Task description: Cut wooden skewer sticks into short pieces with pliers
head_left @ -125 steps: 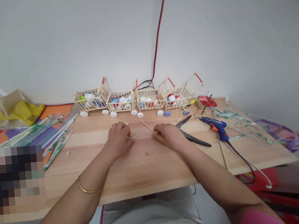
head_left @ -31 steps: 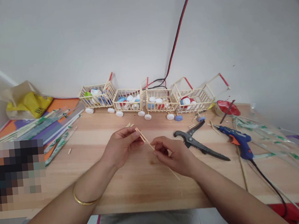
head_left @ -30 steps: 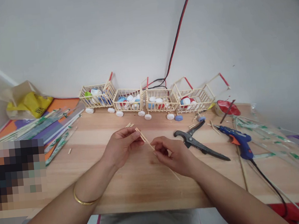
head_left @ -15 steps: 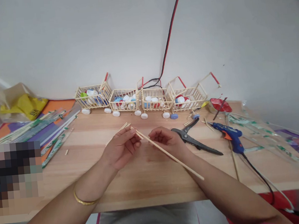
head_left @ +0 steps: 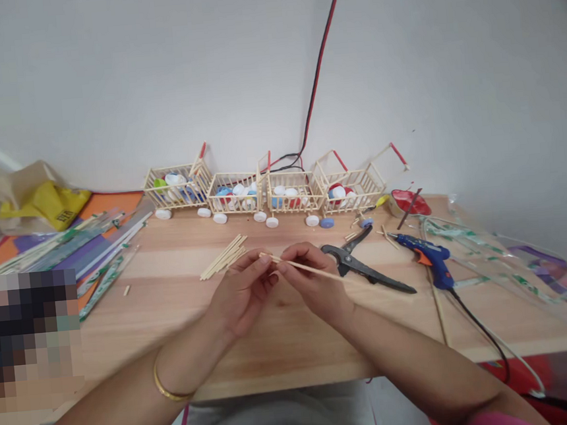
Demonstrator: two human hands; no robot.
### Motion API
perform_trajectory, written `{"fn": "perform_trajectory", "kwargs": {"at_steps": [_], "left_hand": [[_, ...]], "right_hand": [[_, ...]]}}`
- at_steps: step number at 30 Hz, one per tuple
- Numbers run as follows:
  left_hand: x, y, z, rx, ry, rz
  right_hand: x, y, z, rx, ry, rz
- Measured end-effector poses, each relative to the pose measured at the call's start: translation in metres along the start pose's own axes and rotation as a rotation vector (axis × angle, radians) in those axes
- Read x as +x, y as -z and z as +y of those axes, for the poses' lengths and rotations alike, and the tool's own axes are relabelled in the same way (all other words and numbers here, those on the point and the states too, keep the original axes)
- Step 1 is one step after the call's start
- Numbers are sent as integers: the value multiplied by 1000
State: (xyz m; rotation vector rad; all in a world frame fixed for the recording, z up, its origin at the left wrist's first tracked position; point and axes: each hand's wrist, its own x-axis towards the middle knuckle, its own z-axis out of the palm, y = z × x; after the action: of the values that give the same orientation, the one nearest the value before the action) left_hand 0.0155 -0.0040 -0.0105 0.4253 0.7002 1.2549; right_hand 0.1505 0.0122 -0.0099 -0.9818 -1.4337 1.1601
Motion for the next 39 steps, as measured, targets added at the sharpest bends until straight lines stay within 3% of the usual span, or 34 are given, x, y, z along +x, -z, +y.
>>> {"fn": "perform_trajectory", "kwargs": {"at_steps": [3,8,13,17,22,27,39], "left_hand": [[-1,1,-1,201,-42,-9],[-1,5,1,714,-121,-111],[6,12,5,1231,-393,-208],[13,18,4,1511,-596,-243],[18,26,-3,1768,-634,-265],[18,26,-5,1838,-608,-290],[15,25,-7,1809,-638,-293]], "right_hand": [[4,7,3,37,-26,-1],[11,18,7,97,-90,-211],[16,30,4,-317,158,-312],[19,36,12,-406,386,-403],[20,37,23,-488,393,-529],[19,37,21,-590,367,-544],[16,37,18,-603,373,-568]]}}
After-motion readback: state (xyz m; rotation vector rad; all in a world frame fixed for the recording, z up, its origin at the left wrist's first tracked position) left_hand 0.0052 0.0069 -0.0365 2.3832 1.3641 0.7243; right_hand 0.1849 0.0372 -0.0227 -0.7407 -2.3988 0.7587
